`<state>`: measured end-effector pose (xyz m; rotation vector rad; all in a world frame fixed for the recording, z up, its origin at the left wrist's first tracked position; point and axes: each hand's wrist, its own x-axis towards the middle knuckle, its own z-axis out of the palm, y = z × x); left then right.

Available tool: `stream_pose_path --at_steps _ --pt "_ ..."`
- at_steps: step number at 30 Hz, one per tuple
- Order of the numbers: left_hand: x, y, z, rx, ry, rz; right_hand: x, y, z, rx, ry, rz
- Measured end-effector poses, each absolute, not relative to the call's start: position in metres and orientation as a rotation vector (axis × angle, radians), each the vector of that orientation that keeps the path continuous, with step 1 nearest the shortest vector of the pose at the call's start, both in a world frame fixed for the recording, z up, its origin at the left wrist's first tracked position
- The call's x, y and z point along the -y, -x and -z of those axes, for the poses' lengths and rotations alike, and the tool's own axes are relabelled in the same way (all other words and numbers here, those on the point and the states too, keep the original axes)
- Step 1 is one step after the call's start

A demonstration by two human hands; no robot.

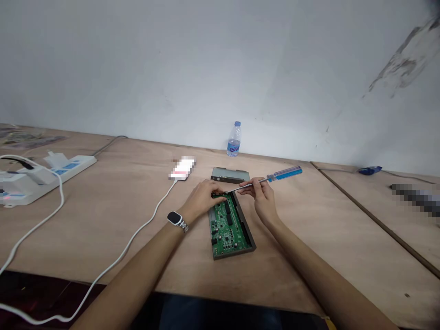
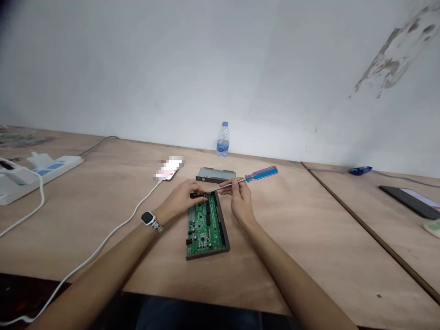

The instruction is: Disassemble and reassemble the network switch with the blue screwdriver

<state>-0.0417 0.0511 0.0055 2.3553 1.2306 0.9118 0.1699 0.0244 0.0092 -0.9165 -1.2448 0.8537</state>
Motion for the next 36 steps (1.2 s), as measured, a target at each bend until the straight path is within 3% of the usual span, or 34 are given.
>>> stream_pose_path --at_steps 28,36 --pt "-0.044 0.032 -0.016 -1.271 -2.717 -0.634 -0.019 -0.168 -0.014 1.444 0.974 -0.72" --pt "-0.048 0.029 -0.02 -1.25 -2.602 -0.747 -0.021 -0.172 -0.022 1.442 0.973 -0.685"
